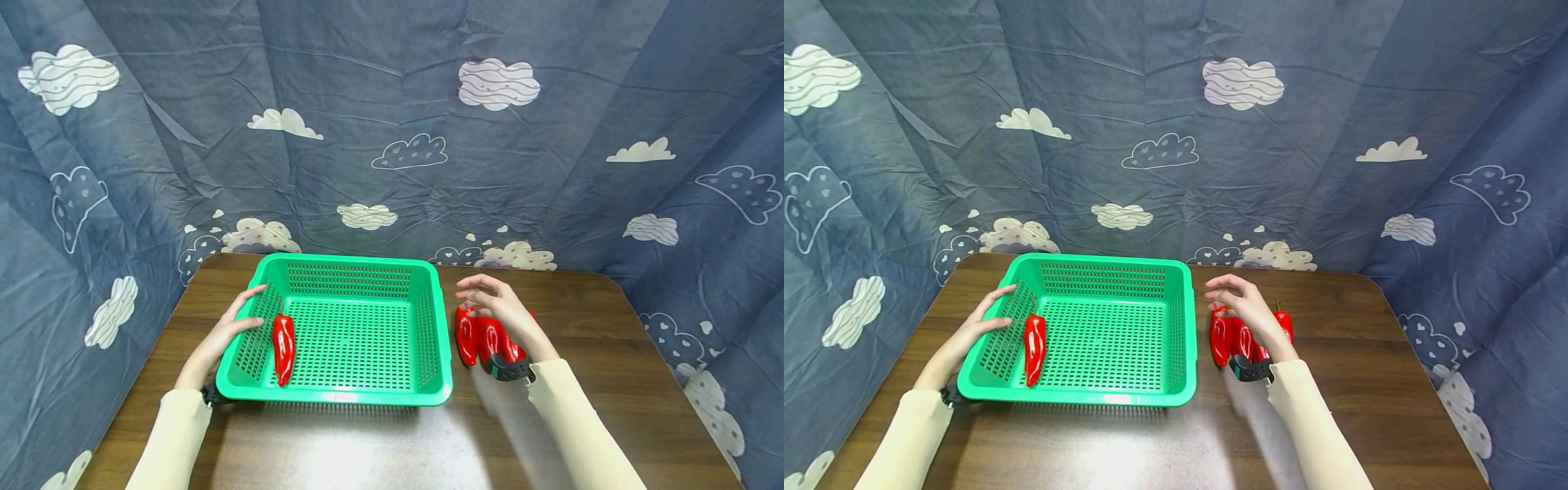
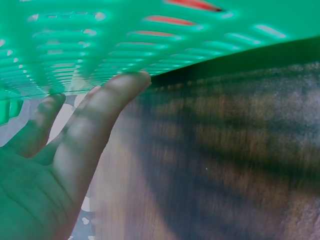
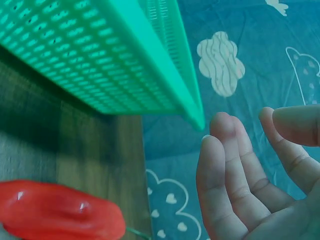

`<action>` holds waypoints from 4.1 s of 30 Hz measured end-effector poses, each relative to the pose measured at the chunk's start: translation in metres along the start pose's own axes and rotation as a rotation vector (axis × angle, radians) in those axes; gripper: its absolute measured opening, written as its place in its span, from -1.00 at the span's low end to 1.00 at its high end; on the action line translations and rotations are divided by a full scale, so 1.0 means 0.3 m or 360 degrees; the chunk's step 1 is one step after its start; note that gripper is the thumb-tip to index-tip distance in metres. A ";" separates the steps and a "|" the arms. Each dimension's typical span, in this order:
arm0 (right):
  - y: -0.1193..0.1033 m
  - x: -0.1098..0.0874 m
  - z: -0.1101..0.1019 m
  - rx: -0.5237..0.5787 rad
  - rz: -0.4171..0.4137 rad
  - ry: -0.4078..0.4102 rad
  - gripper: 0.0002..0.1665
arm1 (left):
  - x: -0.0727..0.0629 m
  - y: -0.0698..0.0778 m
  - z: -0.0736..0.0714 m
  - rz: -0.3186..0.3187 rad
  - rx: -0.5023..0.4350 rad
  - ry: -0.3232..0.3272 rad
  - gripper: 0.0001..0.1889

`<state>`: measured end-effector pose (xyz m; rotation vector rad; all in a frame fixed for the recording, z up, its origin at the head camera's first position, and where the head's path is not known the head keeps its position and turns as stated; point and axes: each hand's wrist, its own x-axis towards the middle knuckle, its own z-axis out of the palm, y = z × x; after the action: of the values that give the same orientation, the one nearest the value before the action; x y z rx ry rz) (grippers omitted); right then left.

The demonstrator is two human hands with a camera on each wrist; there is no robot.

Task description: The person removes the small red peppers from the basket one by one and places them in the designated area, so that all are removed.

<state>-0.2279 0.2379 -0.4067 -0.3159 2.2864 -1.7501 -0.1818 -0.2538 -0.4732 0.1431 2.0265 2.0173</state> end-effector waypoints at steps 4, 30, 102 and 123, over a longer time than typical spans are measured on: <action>-0.014 0.010 0.018 0.0029 -0.0005 -0.0037 -0.66 | -0.002 0.004 0.002 -0.0020 -0.0018 -0.0006 -0.35; -0.097 0.097 0.182 0.0116 0.0031 -0.0250 -0.61 | -0.002 0.002 0.000 -0.0009 0.0027 0.0001 -0.35; -0.090 0.257 0.671 0.0152 0.0255 -0.0537 -0.66 | -0.005 0.004 0.008 -0.0016 -0.0068 0.0003 -0.34; -0.067 0.276 0.753 0.0156 0.0229 -0.0676 -0.64 | -0.004 0.002 0.006 0.0007 0.0029 0.0013 -0.35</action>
<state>-0.2331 0.0002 -0.4491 -0.4441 1.8706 -1.5429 -0.1803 -0.2524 -0.4723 0.1437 2.0515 2.0061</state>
